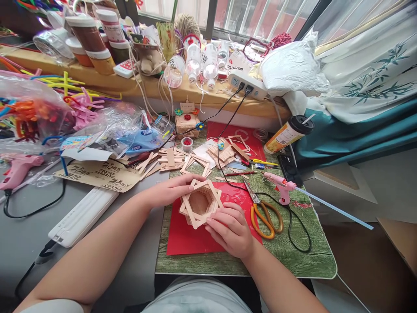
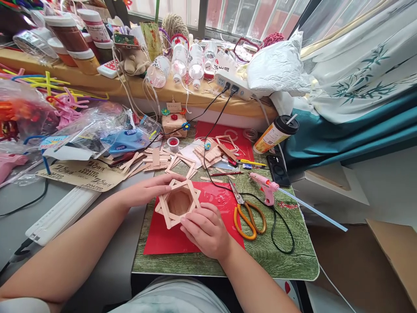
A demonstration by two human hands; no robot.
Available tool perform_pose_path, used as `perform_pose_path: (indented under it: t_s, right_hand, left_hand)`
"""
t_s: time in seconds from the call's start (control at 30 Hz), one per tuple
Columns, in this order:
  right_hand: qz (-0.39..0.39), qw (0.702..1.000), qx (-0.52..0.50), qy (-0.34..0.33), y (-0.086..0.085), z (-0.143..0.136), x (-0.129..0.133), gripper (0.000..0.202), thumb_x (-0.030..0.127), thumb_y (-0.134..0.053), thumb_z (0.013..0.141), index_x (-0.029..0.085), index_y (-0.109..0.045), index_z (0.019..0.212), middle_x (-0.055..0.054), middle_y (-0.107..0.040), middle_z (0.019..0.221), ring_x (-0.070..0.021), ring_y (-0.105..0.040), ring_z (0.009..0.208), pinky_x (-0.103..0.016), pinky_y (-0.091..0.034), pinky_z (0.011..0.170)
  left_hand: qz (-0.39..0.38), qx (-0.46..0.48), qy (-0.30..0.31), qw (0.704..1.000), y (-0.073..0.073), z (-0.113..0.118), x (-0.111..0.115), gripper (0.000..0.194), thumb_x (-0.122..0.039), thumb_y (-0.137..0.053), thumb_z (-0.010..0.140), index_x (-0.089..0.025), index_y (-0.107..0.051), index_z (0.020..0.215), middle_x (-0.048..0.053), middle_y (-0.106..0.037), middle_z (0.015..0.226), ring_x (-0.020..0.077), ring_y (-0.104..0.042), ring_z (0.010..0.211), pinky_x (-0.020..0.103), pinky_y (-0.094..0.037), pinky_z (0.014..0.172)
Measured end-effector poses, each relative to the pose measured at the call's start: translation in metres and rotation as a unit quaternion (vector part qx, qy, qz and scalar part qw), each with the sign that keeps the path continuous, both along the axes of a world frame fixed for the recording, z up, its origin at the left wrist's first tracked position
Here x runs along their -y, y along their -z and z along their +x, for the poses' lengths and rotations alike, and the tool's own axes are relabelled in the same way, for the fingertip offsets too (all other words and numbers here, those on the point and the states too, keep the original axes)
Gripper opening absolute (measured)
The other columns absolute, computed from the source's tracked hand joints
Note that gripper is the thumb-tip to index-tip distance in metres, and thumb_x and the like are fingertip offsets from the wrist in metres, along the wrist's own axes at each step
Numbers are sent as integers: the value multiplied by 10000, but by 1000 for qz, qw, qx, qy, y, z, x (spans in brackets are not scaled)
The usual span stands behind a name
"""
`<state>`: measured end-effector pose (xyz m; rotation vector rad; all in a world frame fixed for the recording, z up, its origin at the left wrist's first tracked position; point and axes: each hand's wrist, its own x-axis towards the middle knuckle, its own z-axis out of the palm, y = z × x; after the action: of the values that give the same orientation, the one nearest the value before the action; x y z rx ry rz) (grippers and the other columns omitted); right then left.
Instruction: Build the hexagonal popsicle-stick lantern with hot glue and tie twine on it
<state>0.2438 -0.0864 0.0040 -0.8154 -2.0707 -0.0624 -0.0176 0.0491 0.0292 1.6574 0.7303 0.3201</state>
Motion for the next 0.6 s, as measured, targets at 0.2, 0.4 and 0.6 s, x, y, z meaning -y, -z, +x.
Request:
perform_pose_path:
  t_s: [0.2, 0.4, 0.6]
  right_hand:
    - [-13, 1000, -9, -11, 0, 1, -2, 371, 120, -775, 982, 210, -741, 1340, -63, -822, 1070, -219, -730, 1063, -438, -636, 1095]
    - [-27, 1000, -15, 0, 4, 2, 0, 341, 127, -782, 983, 211, -742, 1311, -67, -825, 1087, -223, -721, 1069, -498, -598, 1129]
    - [-38, 999, -11, 1, 6, 4, 1, 415, 144, -802, 971, 241, -717, 1366, -60, -822, 1101, -221, -732, 1083, -489, -599, 1114]
  left_hand:
    - [-13, 12, 10, 1000, 2, 2, -3, 438, -433, -557, 1100, -282, -616, 1507, 41, -653, 1565, 288, -579, 1482, 403, -462, 1252]
    - [-52, 35, 6, 998, 5, 0, -5, 454, -519, -613, 1081, -273, -640, 1463, 59, -674, 1528, 303, -601, 1451, 415, -502, 1208]
    - [-48, 29, 14, 998, 4, 0, -4, 488, -548, -605, 1085, -272, -618, 1487, 68, -662, 1534, 300, -615, 1425, 410, -514, 1187]
